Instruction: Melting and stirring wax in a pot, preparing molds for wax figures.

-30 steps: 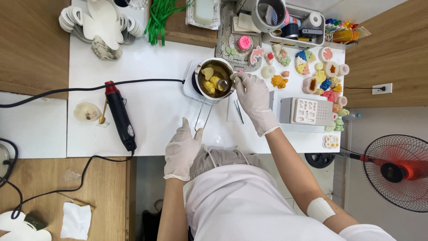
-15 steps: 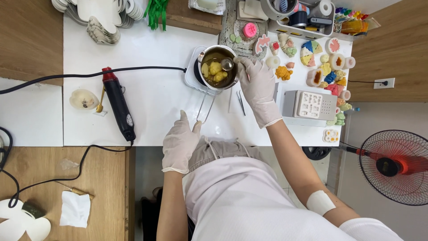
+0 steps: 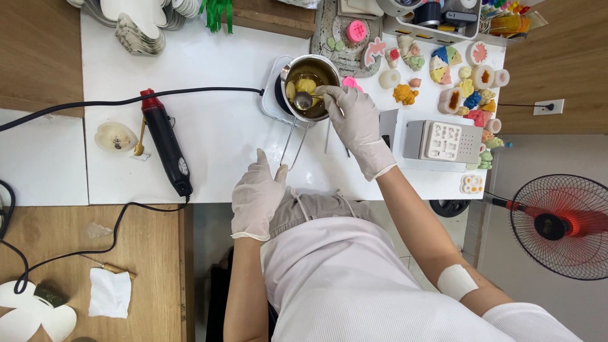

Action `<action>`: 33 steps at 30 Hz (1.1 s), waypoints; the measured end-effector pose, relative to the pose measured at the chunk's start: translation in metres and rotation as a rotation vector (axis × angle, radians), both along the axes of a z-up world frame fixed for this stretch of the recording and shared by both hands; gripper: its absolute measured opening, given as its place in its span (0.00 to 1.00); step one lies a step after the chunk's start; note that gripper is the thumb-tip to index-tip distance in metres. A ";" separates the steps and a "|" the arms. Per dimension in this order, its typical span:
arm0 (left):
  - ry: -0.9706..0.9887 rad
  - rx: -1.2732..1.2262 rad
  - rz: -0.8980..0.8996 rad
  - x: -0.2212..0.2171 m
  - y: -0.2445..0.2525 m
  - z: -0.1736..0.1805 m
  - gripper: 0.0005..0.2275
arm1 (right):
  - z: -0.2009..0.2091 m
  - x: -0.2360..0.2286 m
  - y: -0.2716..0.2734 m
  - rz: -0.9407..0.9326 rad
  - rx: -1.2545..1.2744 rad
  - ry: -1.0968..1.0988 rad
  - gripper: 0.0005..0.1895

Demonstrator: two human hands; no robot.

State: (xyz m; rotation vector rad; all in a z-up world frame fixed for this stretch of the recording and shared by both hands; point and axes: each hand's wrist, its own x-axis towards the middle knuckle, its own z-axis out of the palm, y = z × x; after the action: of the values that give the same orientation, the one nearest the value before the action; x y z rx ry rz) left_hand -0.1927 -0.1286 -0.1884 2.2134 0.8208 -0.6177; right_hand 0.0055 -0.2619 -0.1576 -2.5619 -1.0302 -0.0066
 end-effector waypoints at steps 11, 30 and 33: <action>0.021 0.030 -0.010 -0.001 0.003 0.003 0.35 | 0.005 0.001 -0.006 0.037 -0.085 -0.255 0.09; 0.025 0.024 -0.018 -0.002 0.006 0.004 0.34 | 0.006 0.010 0.007 0.163 -0.001 -0.235 0.16; 0.044 0.013 -0.028 -0.002 0.005 0.008 0.34 | 0.008 0.015 0.002 0.116 0.016 -0.238 0.14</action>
State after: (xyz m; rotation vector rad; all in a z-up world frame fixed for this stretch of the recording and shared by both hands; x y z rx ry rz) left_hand -0.1950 -0.1239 -0.1803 2.2334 0.8189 -0.6788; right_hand 0.0202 -0.2600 -0.1495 -2.5264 -1.2580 -0.2947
